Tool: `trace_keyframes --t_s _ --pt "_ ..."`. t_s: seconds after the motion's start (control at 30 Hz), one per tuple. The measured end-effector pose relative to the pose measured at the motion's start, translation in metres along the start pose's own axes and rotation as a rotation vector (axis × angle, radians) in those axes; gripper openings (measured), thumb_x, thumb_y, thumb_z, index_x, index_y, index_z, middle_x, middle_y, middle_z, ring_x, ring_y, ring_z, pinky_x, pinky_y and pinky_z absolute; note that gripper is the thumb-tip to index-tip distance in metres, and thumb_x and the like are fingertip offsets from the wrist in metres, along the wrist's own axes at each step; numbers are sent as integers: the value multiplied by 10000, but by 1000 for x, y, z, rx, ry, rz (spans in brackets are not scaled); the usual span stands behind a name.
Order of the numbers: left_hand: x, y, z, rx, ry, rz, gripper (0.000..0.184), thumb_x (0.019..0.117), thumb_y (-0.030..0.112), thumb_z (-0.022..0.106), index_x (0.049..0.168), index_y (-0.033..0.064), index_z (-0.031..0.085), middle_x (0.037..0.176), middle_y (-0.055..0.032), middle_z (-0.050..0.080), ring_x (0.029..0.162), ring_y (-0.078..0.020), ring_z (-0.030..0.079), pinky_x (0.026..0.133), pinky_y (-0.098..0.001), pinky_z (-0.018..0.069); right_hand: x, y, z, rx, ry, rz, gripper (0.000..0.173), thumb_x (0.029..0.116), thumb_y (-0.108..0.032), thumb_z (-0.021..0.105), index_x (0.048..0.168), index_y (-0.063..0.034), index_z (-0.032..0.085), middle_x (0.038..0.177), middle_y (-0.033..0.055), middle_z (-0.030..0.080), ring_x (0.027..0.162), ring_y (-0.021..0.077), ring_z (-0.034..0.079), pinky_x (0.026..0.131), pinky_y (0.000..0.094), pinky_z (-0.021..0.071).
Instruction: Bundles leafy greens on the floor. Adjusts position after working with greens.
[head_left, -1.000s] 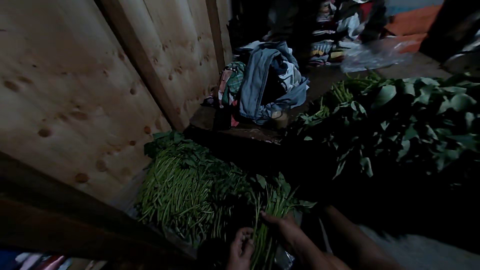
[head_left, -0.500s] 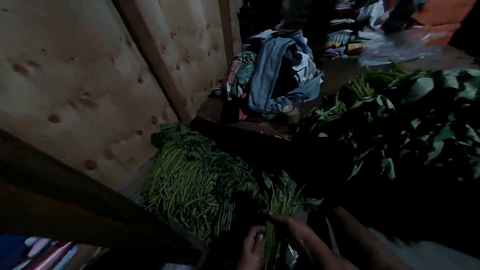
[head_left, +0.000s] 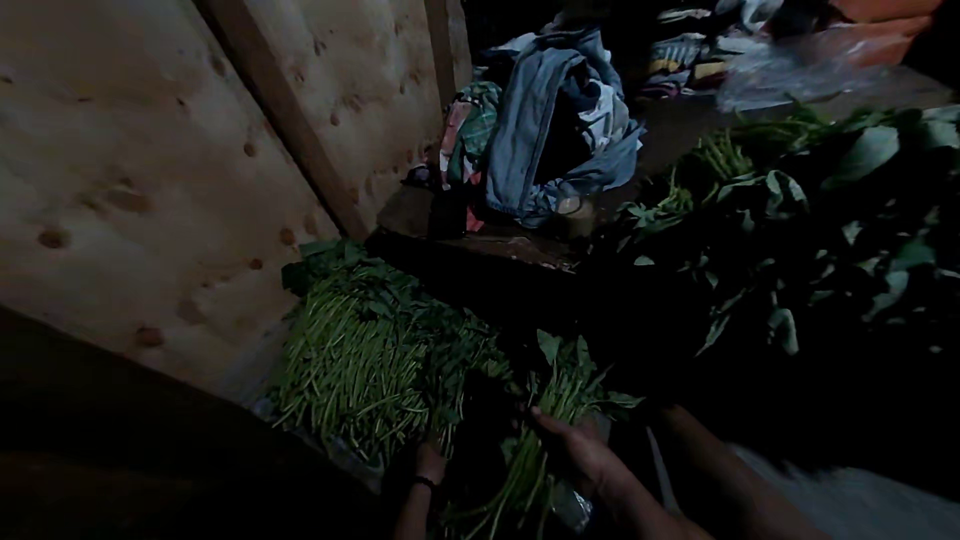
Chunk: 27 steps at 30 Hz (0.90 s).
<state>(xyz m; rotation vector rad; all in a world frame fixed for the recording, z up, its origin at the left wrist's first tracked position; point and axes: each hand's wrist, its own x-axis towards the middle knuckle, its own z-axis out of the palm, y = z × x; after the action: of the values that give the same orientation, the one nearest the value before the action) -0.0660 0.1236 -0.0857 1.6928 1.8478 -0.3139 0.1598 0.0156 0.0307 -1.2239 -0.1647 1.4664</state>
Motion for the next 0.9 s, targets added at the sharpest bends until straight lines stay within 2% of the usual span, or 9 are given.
trace_keyframes --t_s 0.07,0.13,0.2,0.3,0.4,0.5,0.6,0.73,0.9 --pt "-10 0 -9 -72 60 11 404 1056 200 505 1442 107 582 1425 -171 599 1339 -344 556 1138 -533 410 1 0 0 74 -51 -18 262 1026 -79 602 1251 52 575 1073 175 723 925 265 731 834 402 627" --pt "-24 -3 -14 -229 177 63 324 1055 178 537 1328 66 670 1313 -175 672 1264 -337 615 1111 -523 435 -3 -3 4 120 8 -19 289 1023 -70 604 1280 39 530 1080 163 727 892 243 742 803 378 632" --pt "-33 -9 -15 -368 237 115 260 1017 147 605 1229 48 719 1235 -153 711 1196 -304 656 1076 -500 474 -5 -4 5 127 49 -26 337 1021 -70 610 1322 28 492 1099 159 724 898 233 741 795 366 631" --pt "-48 -14 -16 -573 291 170 233 979 109 668 1173 -7 726 1180 -175 724 1140 -286 682 1045 -459 508 -10 -4 6 98 67 -47 357 1020 -77 616 1333 25 479 1100 153 727 896 219 741 784 350 630" --pt "-65 -12 -14 -862 373 210 204 956 27 658 1130 -77 679 1043 -199 696 894 -234 667 824 -393 557 -13 -3 5 96 63 -85 302 1012 -53 620 1277 45 512 1048 154 721 866 214 732 783 345 626" --pt "-87 -4 -21 -1117 332 227 341 978 -31 588 1308 -99 534 1095 -223 638 849 -243 683 723 -387 601 -17 -3 5 58 69 -98 281 1007 -78 637 1243 41 544 969 149 714 848 217 718 778 356 616" --pt "-111 3 -33 -1269 272 244 444 992 -60 533 1425 -79 439 1114 -192 611 823 -217 686 693 -365 607 -20 -2 7 21 110 -93 404 996 -109 665 1337 18 491 1049 163 702 908 231 719 802 382 616" --pt "-135 9 -47 -1433 189 269 322 1004 -67 438 1309 -78 539 1027 -110 644 726 -155 672 654 -323 600 -20 -1 8 6 85 -126 373 996 -86 653 1354 -28 568 1084 140 699 902 216 706 786 358 606" --pt "-148 11 -57 -1626 37 357 253 1059 18 356 1144 -10 593 851 -44 664 609 -92 610 531 -221 522 -23 -1 11 -55 88 -99 340 1009 -165 662 1277 13 551 990 136 720 870 217 727 787 370 620"
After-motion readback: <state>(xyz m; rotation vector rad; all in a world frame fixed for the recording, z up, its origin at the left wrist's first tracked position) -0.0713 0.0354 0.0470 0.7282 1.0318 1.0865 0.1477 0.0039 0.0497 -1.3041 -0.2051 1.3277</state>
